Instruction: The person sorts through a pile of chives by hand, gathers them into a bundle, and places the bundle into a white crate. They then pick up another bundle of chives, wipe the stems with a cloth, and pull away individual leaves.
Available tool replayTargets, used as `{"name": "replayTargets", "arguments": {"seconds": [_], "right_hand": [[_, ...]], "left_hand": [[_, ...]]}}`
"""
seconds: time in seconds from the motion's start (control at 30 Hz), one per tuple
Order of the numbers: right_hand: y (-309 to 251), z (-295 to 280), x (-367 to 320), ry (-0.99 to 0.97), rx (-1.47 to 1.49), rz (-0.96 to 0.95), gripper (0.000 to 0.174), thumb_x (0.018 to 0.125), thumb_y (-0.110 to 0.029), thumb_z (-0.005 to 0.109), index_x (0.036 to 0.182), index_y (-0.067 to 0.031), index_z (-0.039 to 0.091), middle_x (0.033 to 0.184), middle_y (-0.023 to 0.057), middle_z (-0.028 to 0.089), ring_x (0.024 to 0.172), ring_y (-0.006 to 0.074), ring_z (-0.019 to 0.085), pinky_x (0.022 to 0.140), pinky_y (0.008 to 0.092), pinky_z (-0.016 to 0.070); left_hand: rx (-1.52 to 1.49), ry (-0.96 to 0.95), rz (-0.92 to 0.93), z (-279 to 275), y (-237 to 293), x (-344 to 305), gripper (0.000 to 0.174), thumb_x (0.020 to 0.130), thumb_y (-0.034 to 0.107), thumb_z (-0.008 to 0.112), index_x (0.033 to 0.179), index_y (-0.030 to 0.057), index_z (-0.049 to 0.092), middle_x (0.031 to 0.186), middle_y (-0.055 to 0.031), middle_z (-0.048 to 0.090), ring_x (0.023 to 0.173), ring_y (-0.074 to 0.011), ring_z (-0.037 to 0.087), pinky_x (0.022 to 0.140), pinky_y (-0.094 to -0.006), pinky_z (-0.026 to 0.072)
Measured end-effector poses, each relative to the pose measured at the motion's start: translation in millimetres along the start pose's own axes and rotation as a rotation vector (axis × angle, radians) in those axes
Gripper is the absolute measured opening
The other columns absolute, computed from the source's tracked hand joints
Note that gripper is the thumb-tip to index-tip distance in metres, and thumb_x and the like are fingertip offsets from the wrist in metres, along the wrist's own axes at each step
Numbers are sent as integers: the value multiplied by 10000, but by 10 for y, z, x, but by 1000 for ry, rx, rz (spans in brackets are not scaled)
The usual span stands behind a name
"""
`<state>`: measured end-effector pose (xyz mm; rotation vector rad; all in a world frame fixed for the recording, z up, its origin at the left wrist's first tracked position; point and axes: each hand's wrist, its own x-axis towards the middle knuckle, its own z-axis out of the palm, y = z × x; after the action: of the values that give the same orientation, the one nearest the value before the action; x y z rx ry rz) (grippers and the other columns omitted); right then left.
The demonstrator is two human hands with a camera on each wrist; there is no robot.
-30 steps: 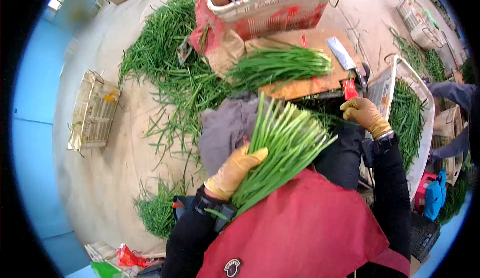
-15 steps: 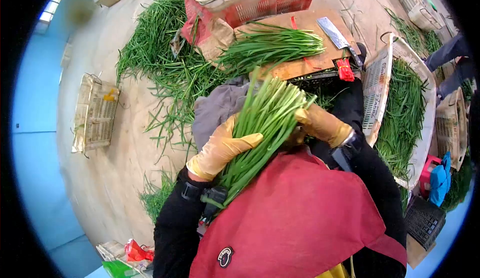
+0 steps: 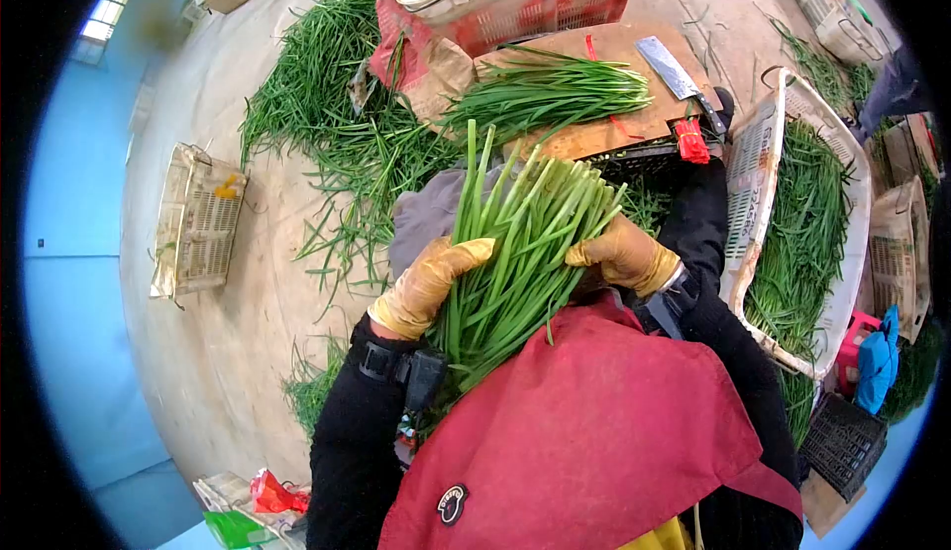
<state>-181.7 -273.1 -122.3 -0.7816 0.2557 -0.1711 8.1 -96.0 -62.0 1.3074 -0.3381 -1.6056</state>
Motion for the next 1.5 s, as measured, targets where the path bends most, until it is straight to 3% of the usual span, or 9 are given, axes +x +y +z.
{"name": "replayTargets", "arguments": {"seconds": [0.3,0.47,0.5,0.6,0.9,1.07,1.23,1.33,1.5], "right_hand": [[-126,-224,-91,237,-140,-115,815,757,-200,782,1456,-33,398,1305,64,579,1161,192,569,1020,336,433],[-677,-11,-158,277,-1166,-599,521,823,-289,752,1249,-23,610,1145,72,647,1095,183,571,986,334,428],[-762,213,-142,257,-1373,-548,432,821,-386,739,1060,-28,696,1076,100,661,1098,243,574,973,372,425],[-518,338,24,215,-1883,-317,525,765,-522,722,986,-46,712,1034,141,642,1081,338,553,947,458,408],[-199,-60,220,106,-1215,-322,323,774,-312,718,844,3,718,848,180,669,834,365,620,785,429,490],[-150,-337,217,93,-964,-81,224,800,-232,734,825,-11,702,772,132,639,709,257,614,661,365,489],[-244,-633,256,528,-1189,-301,148,787,-169,710,865,-43,716,826,148,666,783,275,638,750,363,509],[-521,-965,195,852,-940,-646,173,901,-180,706,956,-17,725,858,28,698,789,130,606,721,287,500],[-1183,-1136,-221,632,-958,-682,335,924,-86,629,1245,1,598,1040,74,669,925,140,615,870,280,495]], "left_hand": [[-484,-52,-15,250,-391,39,434,1018,282,462,1347,6,526,1279,-100,620,1115,-179,615,993,-300,478],[-413,-122,29,273,-359,92,455,1022,312,448,1355,10,520,1292,-79,605,1110,-150,608,973,-289,484],[-407,-145,43,279,-368,116,457,1022,314,450,1357,12,519,1294,-76,602,1109,-145,607,969,-285,485],[-361,-136,28,299,-373,118,459,1014,319,476,1358,18,514,1281,-64,602,1092,-137,608,952,-279,489],[-194,-100,95,360,-306,54,477,901,46,646,1349,15,487,1197,-48,622,1042,-126,611,904,-267,501],[-228,-58,38,322,-359,94,436,899,19,628,1320,1,515,1172,-60,637,999,-127,626,884,-265,510],[-179,-31,3,301,-378,98,489,859,41,626,1329,-11,501,1207,-105,633,1031,-188,640,919,-314,514],[-219,-32,-2,290,-389,82,476,863,44,621,1321,-17,506,1199,-111,637,1018,-190,647,907,-312,522],[-241,-39,-30,205,-452,121,463,864,35,625,1312,-17,518,1192,-110,643,1010,-189,649,903,-312,525]]}}
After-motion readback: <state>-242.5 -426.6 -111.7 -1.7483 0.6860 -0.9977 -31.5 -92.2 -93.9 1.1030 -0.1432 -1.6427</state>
